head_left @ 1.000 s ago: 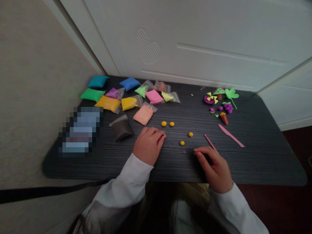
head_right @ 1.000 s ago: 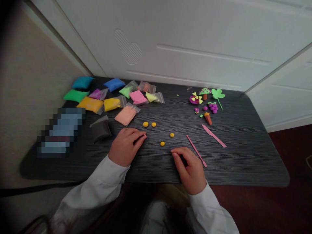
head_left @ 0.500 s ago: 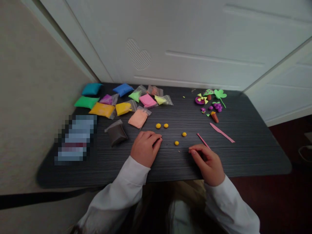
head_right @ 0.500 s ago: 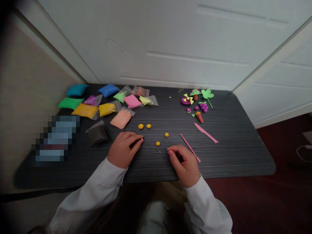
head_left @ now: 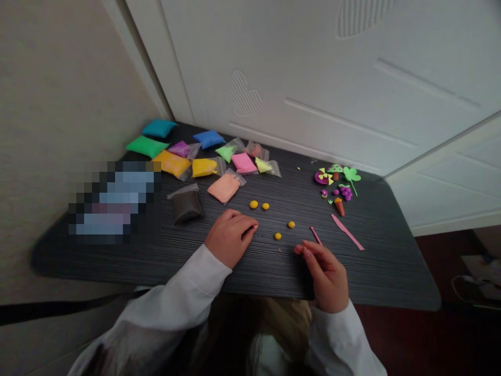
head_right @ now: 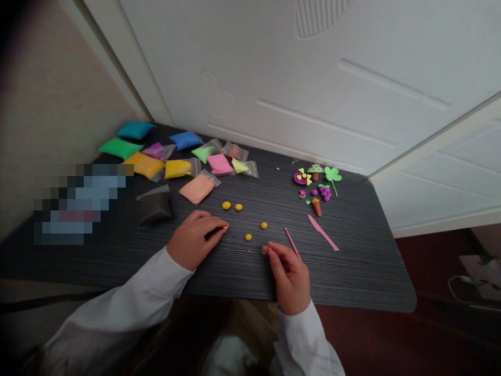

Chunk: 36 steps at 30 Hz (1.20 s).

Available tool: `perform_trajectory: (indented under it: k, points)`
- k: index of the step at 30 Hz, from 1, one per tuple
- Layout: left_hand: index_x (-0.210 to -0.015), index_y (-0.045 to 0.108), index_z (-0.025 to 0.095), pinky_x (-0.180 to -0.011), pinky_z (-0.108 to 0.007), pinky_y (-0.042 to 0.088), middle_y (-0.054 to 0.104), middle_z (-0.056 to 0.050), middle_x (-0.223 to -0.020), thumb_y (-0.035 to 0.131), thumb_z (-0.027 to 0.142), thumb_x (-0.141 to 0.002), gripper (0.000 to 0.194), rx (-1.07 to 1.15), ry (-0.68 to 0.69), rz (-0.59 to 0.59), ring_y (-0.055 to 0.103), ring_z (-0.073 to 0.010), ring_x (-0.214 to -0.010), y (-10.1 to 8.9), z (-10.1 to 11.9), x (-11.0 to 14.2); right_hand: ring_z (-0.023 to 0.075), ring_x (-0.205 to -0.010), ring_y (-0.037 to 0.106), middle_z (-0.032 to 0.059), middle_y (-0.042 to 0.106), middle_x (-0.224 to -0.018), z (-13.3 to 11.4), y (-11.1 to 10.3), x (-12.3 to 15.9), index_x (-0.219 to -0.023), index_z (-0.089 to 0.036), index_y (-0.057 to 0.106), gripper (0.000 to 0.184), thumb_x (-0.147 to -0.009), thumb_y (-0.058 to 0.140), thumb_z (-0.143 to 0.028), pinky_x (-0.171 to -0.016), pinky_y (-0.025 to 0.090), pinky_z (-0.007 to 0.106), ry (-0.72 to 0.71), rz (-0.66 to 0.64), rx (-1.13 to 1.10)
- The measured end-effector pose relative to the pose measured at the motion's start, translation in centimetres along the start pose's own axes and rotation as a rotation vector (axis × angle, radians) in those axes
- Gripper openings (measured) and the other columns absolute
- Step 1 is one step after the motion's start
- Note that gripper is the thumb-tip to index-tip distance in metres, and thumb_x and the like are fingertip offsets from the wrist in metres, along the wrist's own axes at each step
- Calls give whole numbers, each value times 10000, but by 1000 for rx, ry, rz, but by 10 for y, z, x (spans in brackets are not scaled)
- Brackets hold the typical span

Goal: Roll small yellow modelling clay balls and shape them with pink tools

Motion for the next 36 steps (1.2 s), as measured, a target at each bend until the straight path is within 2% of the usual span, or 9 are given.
perform_trajectory:
  k: [7,12,14,18,20,24,29,33,36]
  points:
    - [-894,659,167,-828,-371,435,661,-64,-887,541,246,-789,176,-19,-13,7,543,-210,-875,-1,-3,0,128,-660,597,-4,641,-708,-8,1,1,-755,-210,619,41,-733,631,-242,-617,480,263,-26,-5,-5]
    - [-933,651,161,-863,-374,425,642,-73,-934,530,251,-805,198,20,-40,65,549,-200,-923,-19,17,4,147,-834,592,0,648,-838,-37,2,9,-838,-254,624,114,-758,598,-177,-768,468,310,-149,-13,-99]
    - [-886,668,188,-869,-342,429,647,-47,-916,544,230,-802,156,246,-107,81,563,-175,-917,-31,33,9,151,-854,584,3,641,-851,-56,3,13,-864,-257,623,161,-764,580,-137,-787,458,326,-241,-25,-175]
    - [-848,688,213,-817,-262,468,659,-10,-867,542,219,-812,150,774,-204,-177,597,-131,-869,-30,75,18,158,-833,568,3,607,-817,-82,1,20,-828,-224,611,188,-708,624,-79,-771,450,342,-390,1,-322]
    - [-899,689,228,-829,-256,465,660,-7,-916,531,203,-819,178,862,-220,-190,587,-130,-909,-32,87,20,159,-823,563,2,598,-804,-86,-1,23,-818,-213,605,216,-677,644,-53,-767,448,345,-415,13,-309]
    - [-907,693,249,-900,-291,435,664,1,-981,522,179,-820,205,877,-165,-133,548,-146,-994,-35,93,23,157,-787,560,0,594,-783,-87,0,24,-807,-216,591,243,-662,651,-30,-753,447,359,-421,8,-254]
    - [-878,699,239,-919,-338,425,664,-16,-1000,486,228,-840,216,861,-176,-129,538,-172,-1016,-31,90,26,146,-761,537,-14,553,-758,-85,1,22,-774,-229,548,239,-663,672,-58,-730,443,339,-391,45,-258]
    - [-873,700,230,-984,-389,356,650,-31,-1056,441,301,-858,269,804,-115,-157,516,-201,-1064,-32,93,24,166,-846,522,6,532,-858,-82,0,19,-906,-246,524,337,-648,708,-130,-774,434,354,-355,68,-237]
    - [-881,696,228,-1026,-398,292,636,-31,-1097,421,343,-863,299,771,-80,-193,489,-205,-1105,-30,93,23,177,-897,510,19,522,-908,-80,2,18,-907,-243,536,322,-648,718,-181,-785,424,352,-317,15,-151]
Point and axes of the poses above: each hand's wrist, its own x-axis away from the middle knuckle, its own y-axis out of the palm, z = x × y, the point moved 7 cm from there along -x, towards the middle knuckle
